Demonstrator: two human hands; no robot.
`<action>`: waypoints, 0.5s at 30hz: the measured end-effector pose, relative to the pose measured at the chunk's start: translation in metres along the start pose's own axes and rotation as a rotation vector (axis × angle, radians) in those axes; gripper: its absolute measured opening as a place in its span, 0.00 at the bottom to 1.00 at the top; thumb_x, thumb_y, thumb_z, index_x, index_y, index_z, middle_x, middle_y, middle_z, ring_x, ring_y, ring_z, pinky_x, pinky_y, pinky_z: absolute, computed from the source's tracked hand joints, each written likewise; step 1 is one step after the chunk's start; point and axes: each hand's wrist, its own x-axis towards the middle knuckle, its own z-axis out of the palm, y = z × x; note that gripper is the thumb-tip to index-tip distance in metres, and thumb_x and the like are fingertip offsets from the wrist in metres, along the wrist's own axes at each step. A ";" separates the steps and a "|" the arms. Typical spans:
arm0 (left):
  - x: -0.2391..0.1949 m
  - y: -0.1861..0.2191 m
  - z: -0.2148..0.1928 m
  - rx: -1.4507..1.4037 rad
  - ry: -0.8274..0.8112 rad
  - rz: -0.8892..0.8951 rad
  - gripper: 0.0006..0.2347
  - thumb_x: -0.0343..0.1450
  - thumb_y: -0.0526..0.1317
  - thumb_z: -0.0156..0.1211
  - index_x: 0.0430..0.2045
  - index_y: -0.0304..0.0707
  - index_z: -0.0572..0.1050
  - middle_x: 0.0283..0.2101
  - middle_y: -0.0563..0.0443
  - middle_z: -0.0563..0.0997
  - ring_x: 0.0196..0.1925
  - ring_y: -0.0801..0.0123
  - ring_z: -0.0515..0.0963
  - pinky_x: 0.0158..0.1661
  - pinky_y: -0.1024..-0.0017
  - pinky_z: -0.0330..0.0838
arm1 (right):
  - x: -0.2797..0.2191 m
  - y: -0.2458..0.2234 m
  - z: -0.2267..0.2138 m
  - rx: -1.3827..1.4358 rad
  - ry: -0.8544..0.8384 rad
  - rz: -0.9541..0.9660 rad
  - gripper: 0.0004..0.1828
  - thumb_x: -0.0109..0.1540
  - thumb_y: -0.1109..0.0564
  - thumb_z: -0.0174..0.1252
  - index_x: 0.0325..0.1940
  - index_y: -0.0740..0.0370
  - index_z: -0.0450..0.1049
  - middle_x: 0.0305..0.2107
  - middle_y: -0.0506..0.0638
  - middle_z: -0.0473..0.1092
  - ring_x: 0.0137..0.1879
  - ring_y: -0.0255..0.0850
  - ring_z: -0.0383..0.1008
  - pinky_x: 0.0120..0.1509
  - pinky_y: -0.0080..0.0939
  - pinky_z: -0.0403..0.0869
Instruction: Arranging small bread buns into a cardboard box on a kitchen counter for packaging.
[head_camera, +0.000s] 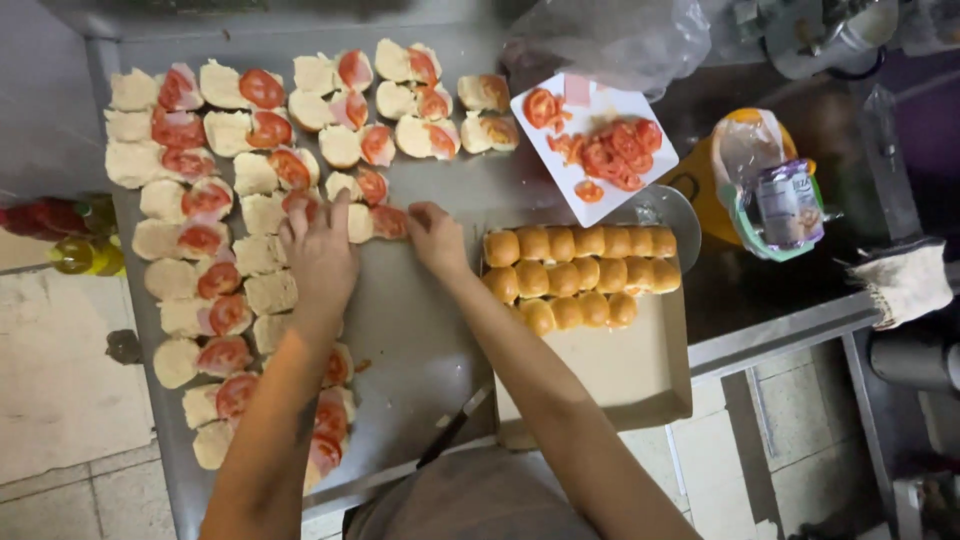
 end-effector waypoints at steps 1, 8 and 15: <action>0.000 0.002 -0.001 -0.005 0.004 -0.003 0.28 0.63 0.34 0.64 0.62 0.48 0.71 0.46 0.45 0.83 0.65 0.48 0.66 0.57 0.47 0.61 | -0.001 -0.004 -0.001 -0.006 0.001 -0.003 0.15 0.62 0.48 0.64 0.53 0.48 0.79 0.44 0.49 0.80 0.52 0.47 0.81 0.55 0.48 0.79; 0.000 0.024 0.000 -0.496 0.053 0.058 0.27 0.61 0.30 0.66 0.58 0.49 0.74 0.48 0.47 0.80 0.50 0.52 0.80 0.51 0.58 0.74 | -0.011 -0.013 -0.002 0.141 -0.048 0.131 0.10 0.58 0.53 0.68 0.43 0.44 0.83 0.40 0.47 0.81 0.53 0.47 0.81 0.57 0.46 0.78; -0.028 0.028 0.043 -0.941 -0.025 -0.367 0.20 0.71 0.33 0.69 0.56 0.28 0.71 0.51 0.28 0.79 0.48 0.38 0.82 0.45 0.58 0.80 | -0.021 -0.008 -0.002 0.302 -0.028 0.043 0.10 0.59 0.60 0.64 0.43 0.51 0.84 0.38 0.52 0.81 0.51 0.49 0.81 0.56 0.47 0.77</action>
